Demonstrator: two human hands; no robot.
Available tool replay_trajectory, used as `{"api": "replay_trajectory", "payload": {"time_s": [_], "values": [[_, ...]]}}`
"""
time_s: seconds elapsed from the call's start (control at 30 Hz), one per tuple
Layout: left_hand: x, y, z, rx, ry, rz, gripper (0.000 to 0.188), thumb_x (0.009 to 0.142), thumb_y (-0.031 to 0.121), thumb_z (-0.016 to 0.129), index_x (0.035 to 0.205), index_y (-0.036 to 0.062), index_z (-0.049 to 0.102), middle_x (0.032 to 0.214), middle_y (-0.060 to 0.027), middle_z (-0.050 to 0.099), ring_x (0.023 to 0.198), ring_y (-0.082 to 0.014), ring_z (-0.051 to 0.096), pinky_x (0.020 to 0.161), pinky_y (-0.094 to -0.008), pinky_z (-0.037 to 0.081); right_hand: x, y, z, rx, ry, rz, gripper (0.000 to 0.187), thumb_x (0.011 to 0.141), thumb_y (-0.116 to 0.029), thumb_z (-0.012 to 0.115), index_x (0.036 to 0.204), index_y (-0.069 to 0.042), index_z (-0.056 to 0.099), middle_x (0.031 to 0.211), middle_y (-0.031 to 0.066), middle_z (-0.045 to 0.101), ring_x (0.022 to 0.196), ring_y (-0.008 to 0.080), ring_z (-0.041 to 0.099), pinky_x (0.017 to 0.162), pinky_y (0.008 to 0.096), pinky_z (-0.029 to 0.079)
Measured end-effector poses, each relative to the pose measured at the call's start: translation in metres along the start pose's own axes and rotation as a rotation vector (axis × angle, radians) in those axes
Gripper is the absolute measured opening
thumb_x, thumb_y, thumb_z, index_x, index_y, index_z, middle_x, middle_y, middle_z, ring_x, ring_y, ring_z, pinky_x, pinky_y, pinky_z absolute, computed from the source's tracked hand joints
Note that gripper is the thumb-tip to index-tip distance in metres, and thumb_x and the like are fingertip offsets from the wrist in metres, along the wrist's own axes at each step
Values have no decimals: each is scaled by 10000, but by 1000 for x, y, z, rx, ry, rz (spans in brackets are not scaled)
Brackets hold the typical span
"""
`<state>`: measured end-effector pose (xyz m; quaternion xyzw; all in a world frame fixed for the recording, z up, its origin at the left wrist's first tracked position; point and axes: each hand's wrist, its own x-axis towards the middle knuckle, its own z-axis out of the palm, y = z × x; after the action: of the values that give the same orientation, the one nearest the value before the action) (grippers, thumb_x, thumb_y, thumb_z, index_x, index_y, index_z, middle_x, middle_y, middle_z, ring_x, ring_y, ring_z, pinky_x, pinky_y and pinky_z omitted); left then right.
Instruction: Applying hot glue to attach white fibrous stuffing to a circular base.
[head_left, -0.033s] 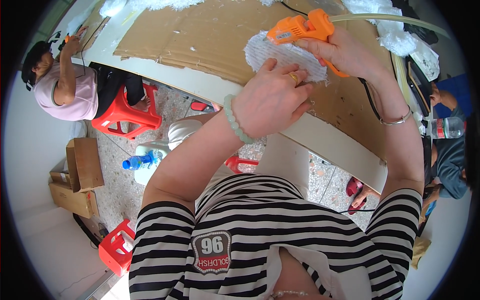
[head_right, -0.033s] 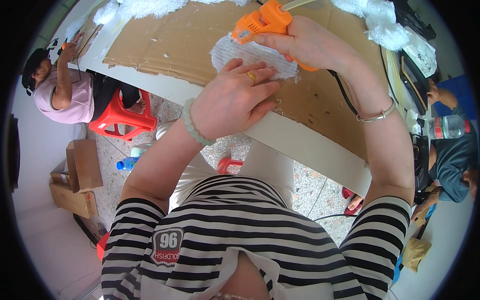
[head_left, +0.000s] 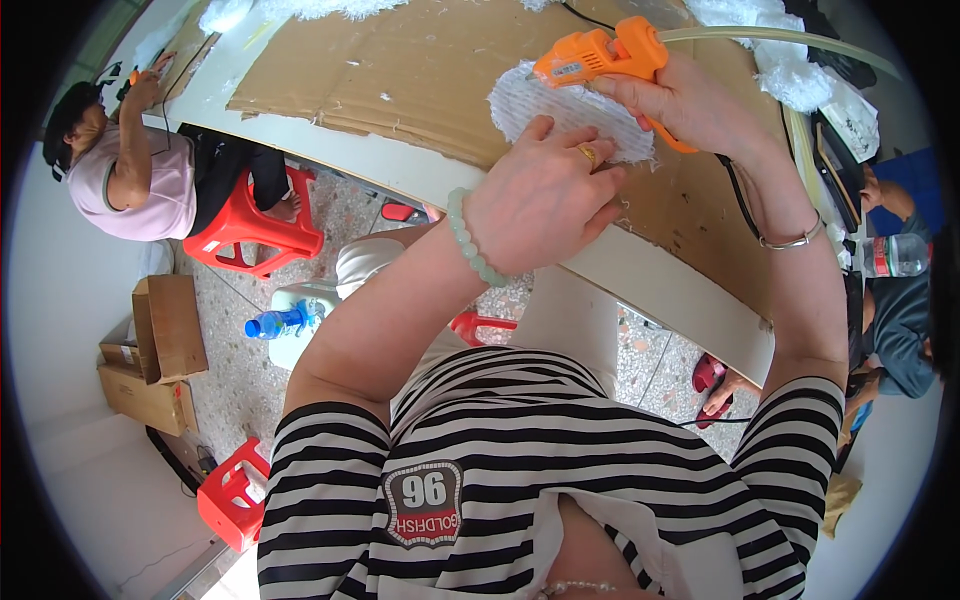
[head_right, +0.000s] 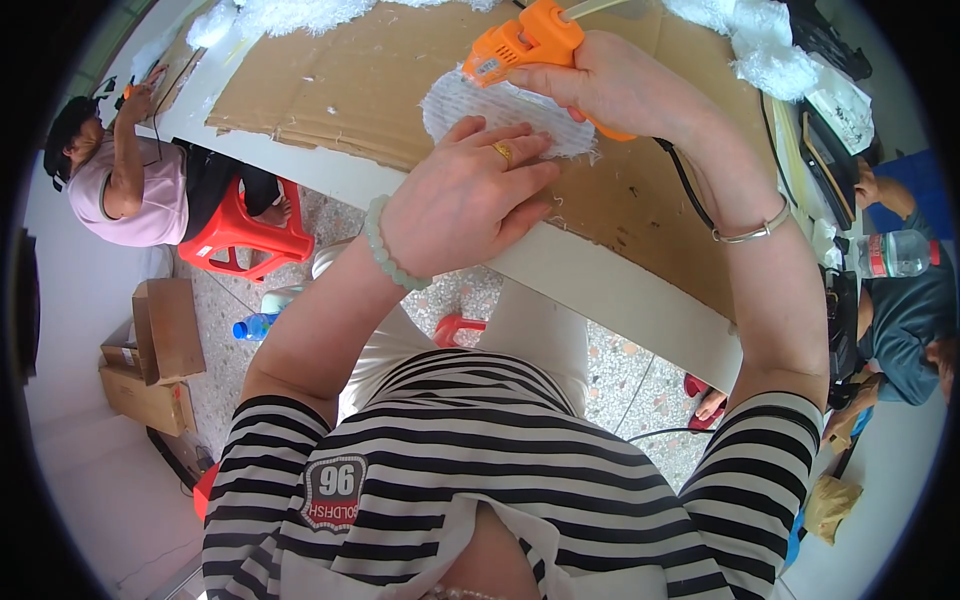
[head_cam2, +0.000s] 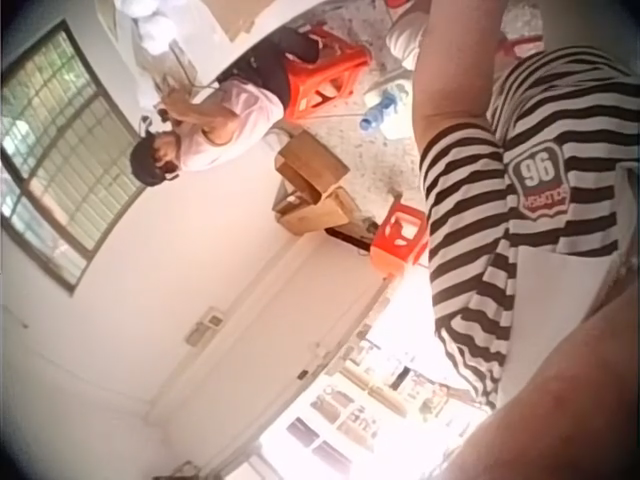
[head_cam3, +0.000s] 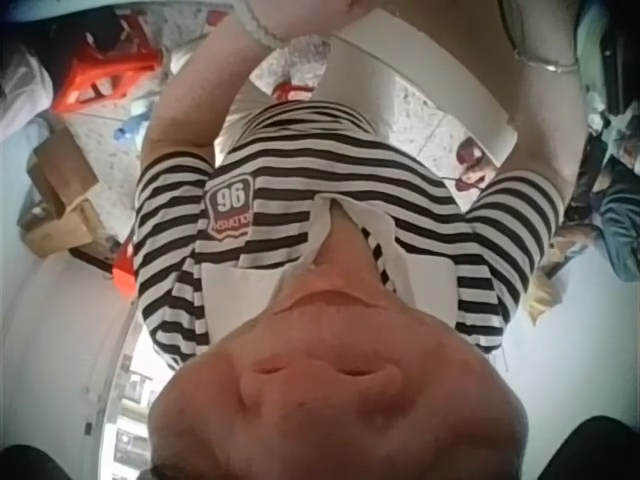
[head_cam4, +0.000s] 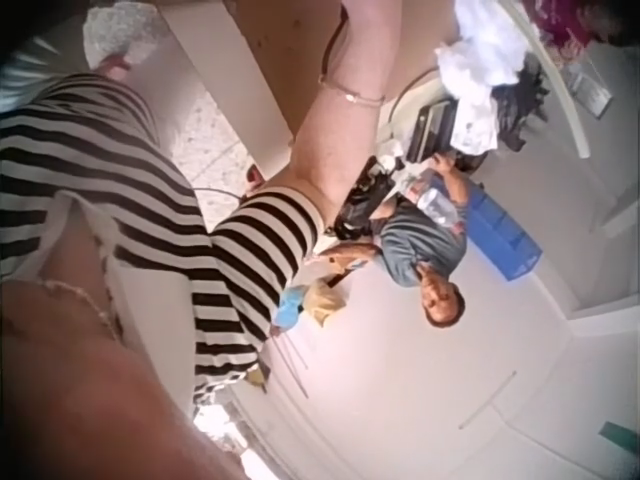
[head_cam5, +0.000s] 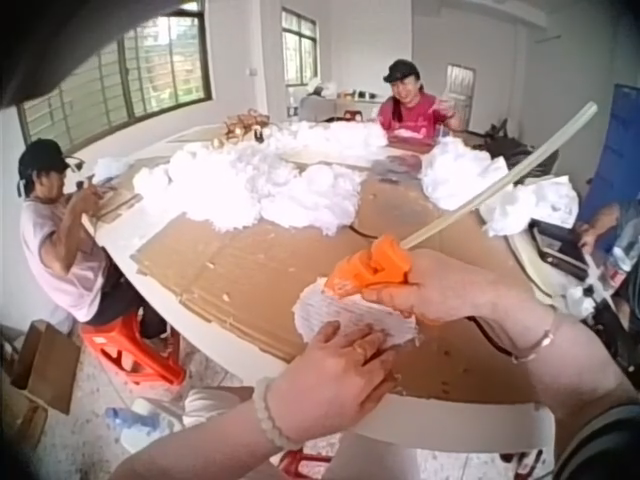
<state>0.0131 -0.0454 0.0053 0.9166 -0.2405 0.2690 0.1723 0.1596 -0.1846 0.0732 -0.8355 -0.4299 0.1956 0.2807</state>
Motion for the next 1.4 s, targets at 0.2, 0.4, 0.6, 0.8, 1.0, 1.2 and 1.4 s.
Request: {"api": "replay_trajectory", "payload": {"time_s": [0.2, 0.4, 0.6, 0.8, 1.0, 1.2, 1.4], "values": [[1, 1, 1, -1, 5, 6, 237, 746, 224, 684, 915, 58, 679, 979, -102, 644, 1040, -260, 587, 847, -451, 430, 1, 1, 6, 23, 64, -45, 460, 880, -466, 582, 907, -8, 616, 623, 14, 510, 562, 114, 451, 523, 277, 382], [2, 2, -3, -18, -11, -12, 240, 736, 188, 691, 932, 53, 661, 1026, -111, 643, 1030, -275, 593, 862, -448, 432, -2, -12, 8, 35, -28, 6, 370, 908, -416, 583, 937, -48, 564, 676, -25, 494, 611, 69, 434, 538, 244, 368], [1, 0, 2, -10, 21, 16, 223, 737, 218, 689, 890, 56, 674, 981, -97, 651, 1009, -243, 589, 828, -430, 422, 1, -11, 4, -51, -13, 66, 395, 902, -441, 586, 932, -48, 560, 649, -27, 483, 591, 71, 427, 521, 248, 367], [0, 2, 0, -15, 20, 11, 214, 736, 203, 687, 888, 53, 671, 988, -110, 652, 1027, -273, 598, 847, -436, 419, -10, 2, -3, 14, 134, -44, 364, 912, -422, 576, 945, -60, 562, 651, -26, 507, 580, 68, 462, 522, 238, 373], [2, 0, 0, -15, 26, 26, 212, 734, 184, 682, 893, 45, 669, 1011, -115, 654, 1002, -285, 603, 847, -430, 430, -45, 2, -6, 501, 381, -11, 370, 945, -389, 521, 999, -25, 555, 773, 42, 580, 704, 123, 568, 602, 257, 489], [6, -2, 0, -31, 28, 57, 242, 722, 152, 681, 935, 38, 674, 1030, -131, 657, 926, -287, 598, 856, -407, 459, -69, -19, 15, 1006, 499, 228, 371, 962, -378, 493, 1120, -47, 547, 834, 75, 634, 745, 178, 627, 693, 344, 565], [12, 3, -5, -31, -20, 59, 243, 745, 114, 672, 973, 31, 667, 1030, -152, 663, 904, -332, 608, 835, -400, 486, -62, 5, 54, 1284, 626, 48, 378, 967, -379, 456, 959, -11, 543, 929, 127, 600, 859, 190, 594, 830, 415, 575]]}}
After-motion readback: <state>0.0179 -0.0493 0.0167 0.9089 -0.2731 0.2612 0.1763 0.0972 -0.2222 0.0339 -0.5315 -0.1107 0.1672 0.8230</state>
